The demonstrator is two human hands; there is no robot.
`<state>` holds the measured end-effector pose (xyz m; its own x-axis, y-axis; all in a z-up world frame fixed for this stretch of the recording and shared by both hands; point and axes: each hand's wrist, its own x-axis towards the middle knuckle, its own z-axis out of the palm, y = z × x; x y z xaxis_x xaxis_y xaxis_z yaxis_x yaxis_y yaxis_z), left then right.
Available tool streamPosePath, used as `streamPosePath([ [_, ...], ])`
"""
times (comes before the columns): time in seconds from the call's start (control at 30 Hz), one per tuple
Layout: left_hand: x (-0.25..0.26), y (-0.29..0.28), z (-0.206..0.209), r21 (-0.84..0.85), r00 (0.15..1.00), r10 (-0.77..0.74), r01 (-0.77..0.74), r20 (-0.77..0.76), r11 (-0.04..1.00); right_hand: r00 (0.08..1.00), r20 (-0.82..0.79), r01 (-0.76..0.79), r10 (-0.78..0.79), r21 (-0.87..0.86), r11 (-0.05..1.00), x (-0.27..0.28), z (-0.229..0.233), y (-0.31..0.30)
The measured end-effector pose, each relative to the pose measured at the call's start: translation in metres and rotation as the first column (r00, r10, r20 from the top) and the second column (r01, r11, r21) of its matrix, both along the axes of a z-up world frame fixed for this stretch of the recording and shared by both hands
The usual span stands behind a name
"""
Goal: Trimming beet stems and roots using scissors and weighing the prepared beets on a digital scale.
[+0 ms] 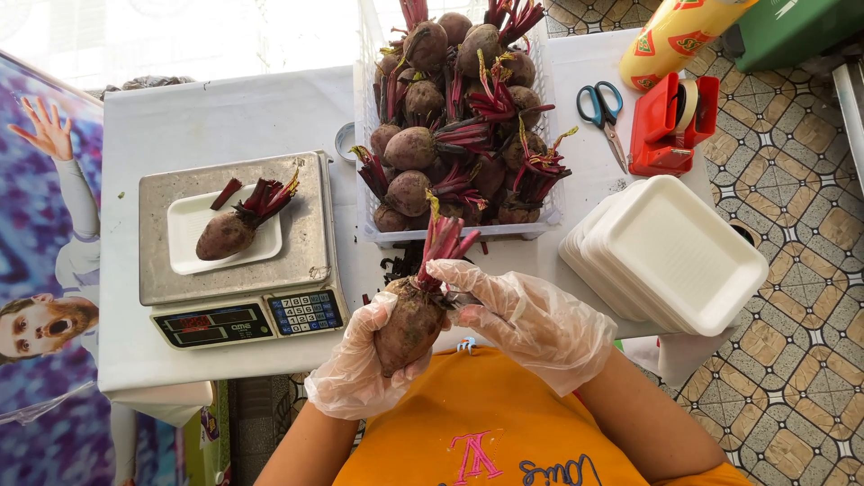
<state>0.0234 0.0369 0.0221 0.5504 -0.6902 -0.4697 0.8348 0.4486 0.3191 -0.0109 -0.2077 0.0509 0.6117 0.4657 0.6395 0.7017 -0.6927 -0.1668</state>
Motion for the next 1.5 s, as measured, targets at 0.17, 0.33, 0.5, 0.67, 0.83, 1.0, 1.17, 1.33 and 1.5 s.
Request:
streamPosePath([
  [0.17,0.0,-0.002,0.014,-0.192,0.996,-0.073,0.082,0.052,0.978,0.993,0.113,0.033,-0.023,-0.086,0.996,-0.001,0.013,-0.002],
  [0.33,-0.001,-0.002,0.017,-0.239,0.993,-0.113,0.115,0.021,0.964,0.677,-0.69,0.002,0.254,0.347,0.938,0.0,0.023,-0.003],
  [0.5,0.001,0.001,0.014,-0.255,0.987,-0.156,0.159,0.031,0.954,0.607,-0.761,0.054,0.229,0.327,0.943,-0.003,0.013,-0.003],
  [0.67,-0.003,0.005,0.015,-0.129,0.993,-0.116,0.115,0.001,0.985,0.635,-0.717,0.084,0.287,0.433,0.898,-0.005,0.01,0.001],
  [0.83,-0.001,0.005,0.021,-0.033,0.988,-0.148,0.147,-0.039,0.989,0.713,-0.665,0.076,0.222,0.389,0.918,-0.007,0.005,0.0],
  [1.0,-0.007,-0.002,0.023,-0.018,0.993,-0.048,0.046,-0.109,0.999,0.648,-0.722,0.094,0.243,0.393,0.915,-0.004,0.015,-0.003],
  [1.17,-0.005,-0.005,0.02,0.035,0.999,-0.041,0.041,-0.01,0.999,0.659,-0.698,0.041,0.279,0.403,0.914,-0.003,0.017,-0.005],
  [1.33,-0.003,-0.008,0.025,0.188,0.999,-0.035,0.033,0.005,0.982,0.88,-0.468,0.042,0.081,0.247,0.968,-0.015,0.002,-0.003],
  [1.5,0.0,-0.009,0.033,0.161,0.998,0.066,-0.065,0.004,0.985,0.848,-0.521,0.098,0.101,0.341,0.935,-0.013,0.017,0.002],
])
